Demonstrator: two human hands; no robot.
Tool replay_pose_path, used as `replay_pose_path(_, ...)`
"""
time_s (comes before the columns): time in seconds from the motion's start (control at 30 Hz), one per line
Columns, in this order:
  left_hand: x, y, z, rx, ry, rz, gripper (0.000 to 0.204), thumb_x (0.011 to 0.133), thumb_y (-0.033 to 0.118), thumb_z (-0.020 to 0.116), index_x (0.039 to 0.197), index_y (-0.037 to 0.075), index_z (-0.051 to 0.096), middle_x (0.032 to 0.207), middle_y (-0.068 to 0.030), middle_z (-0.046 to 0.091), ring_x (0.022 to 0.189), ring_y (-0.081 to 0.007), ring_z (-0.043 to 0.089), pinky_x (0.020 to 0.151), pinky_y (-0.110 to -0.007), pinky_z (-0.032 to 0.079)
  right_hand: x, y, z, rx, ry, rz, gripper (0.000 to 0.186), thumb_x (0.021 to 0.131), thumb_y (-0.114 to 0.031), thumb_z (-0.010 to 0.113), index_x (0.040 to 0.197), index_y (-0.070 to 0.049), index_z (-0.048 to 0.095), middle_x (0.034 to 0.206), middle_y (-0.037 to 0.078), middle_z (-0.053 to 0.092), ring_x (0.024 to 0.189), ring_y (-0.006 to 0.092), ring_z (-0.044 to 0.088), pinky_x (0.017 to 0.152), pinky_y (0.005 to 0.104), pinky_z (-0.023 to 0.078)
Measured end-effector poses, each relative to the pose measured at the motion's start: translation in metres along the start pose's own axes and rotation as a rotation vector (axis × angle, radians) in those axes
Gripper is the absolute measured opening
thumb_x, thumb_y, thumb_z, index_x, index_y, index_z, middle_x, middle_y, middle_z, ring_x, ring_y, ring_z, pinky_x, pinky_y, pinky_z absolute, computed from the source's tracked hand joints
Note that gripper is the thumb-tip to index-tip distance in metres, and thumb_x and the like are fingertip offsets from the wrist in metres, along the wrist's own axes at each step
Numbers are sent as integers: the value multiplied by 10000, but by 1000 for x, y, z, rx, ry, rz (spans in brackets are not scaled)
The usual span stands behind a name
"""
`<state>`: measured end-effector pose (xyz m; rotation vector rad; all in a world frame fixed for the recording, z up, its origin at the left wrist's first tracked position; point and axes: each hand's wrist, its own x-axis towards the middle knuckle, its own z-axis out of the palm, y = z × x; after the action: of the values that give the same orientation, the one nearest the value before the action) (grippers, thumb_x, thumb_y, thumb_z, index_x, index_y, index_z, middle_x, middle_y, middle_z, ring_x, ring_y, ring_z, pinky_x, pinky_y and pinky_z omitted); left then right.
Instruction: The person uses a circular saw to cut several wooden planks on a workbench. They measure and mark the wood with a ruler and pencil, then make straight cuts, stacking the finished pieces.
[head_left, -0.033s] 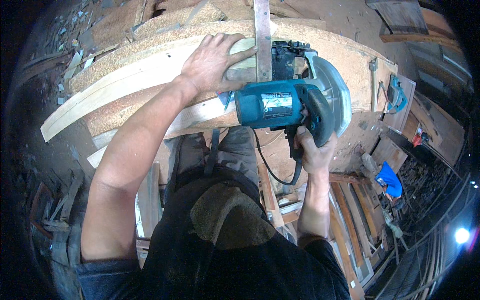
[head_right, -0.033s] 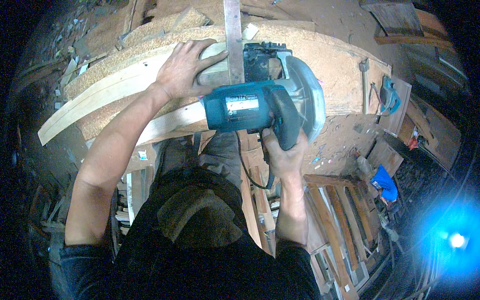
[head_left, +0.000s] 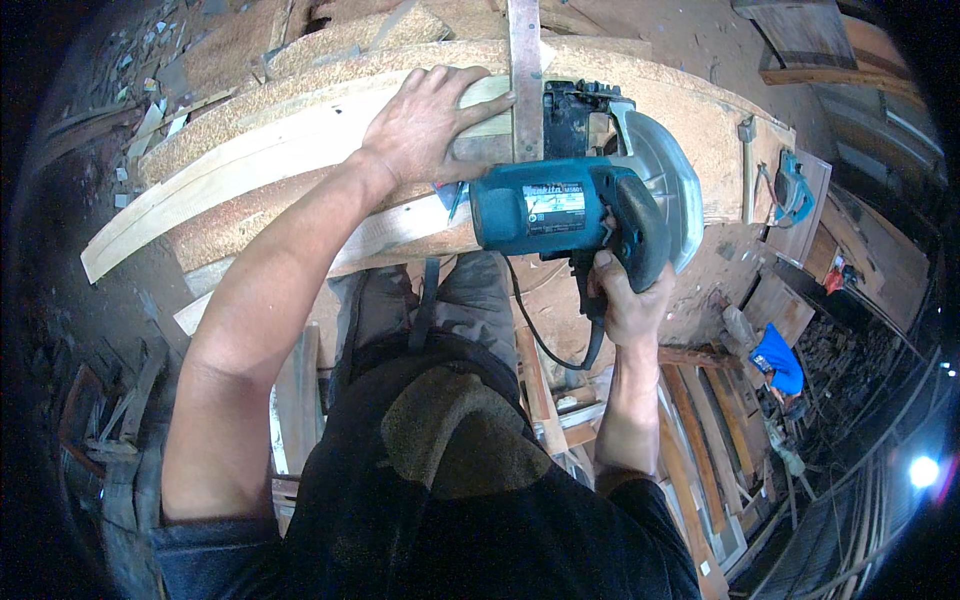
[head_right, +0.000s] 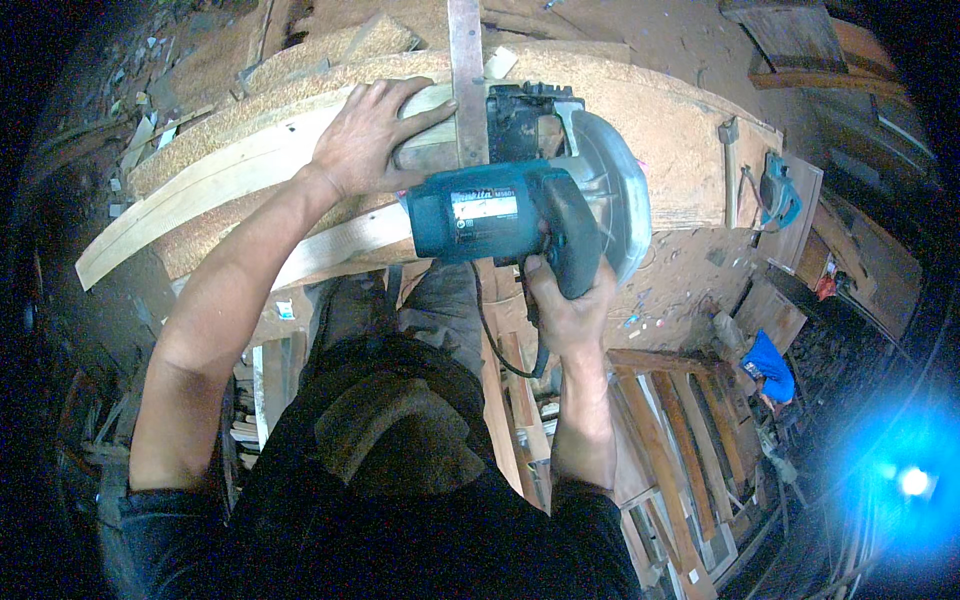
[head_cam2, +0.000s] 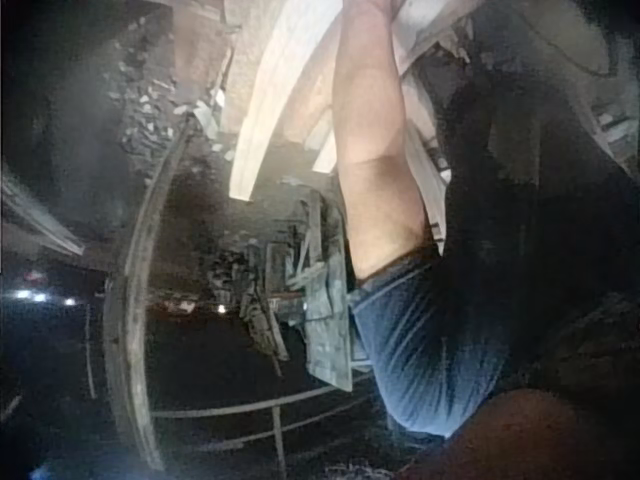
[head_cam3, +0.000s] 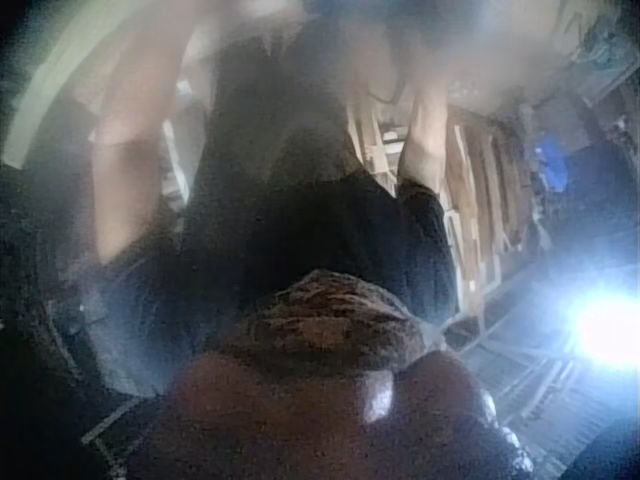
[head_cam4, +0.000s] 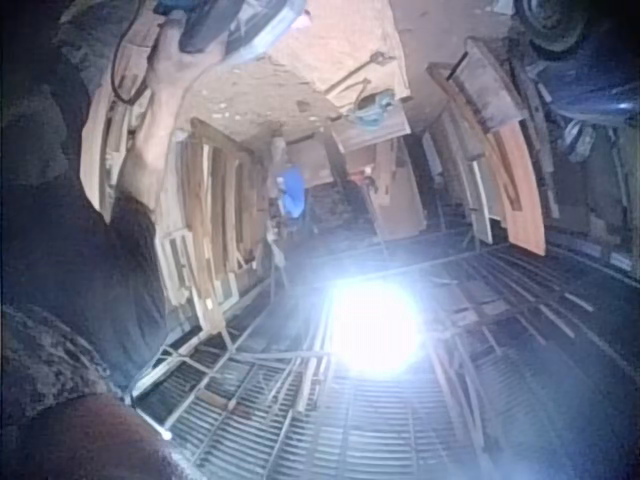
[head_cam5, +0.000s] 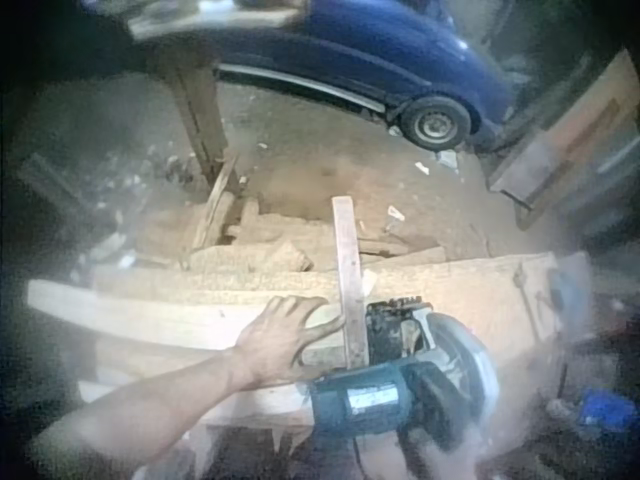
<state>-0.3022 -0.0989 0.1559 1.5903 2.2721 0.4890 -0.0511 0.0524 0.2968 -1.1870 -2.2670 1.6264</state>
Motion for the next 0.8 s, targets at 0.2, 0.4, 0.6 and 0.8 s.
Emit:
replay_pose_path(0.2, 0, 0, 0, 3, 4, -4, 986, 674, 448, 856, 1564, 349, 445, 1547, -115, 415, 1390, -323, 432, 1154, -483, 370, 11, -9, 6, 66, -27, 3, 319, 914, -53, 662, 1219, 29, 616, 754, 43, 623, 549, 109, 568, 492, 257, 445)
replay_pose_path(0.4, 2, -2, 0, -1, 19, 7, 962, 673, 424, 842, 1553, 338, 464, 1545, -124, 426, 1391, -333, 435, 1160, -482, 364, 24, -26, 10, 167, -37, 82, 296, 900, -21, 671, 1190, 23, 633, 833, 13, 635, 654, 72, 565, 581, 247, 455)
replay_pose_path(0.6, 2, -3, -3, -25, 27, 10, 864, 711, 371, 792, 1525, 346, 503, 1529, -142, 446, 1367, -336, 452, 1142, -467, 373, 45, -29, 15, 156, -8, 10, 276, 899, -10, 670, 1171, 17, 638, 769, 6, 625, 604, 73, 558, 542, 246, 451)
replay_pose_path(0.8, 2, -1, -13, -6, -69, -32, 747, 799, 493, 766, 1485, 280, 560, 1516, -111, 466, 1382, -274, 439, 1185, -405, 360, 59, -41, 20, 177, -28, 41, 295, 909, -28, 662, 1194, 36, 619, 721, 46, 595, 529, 129, 550, 495, 270, 448)
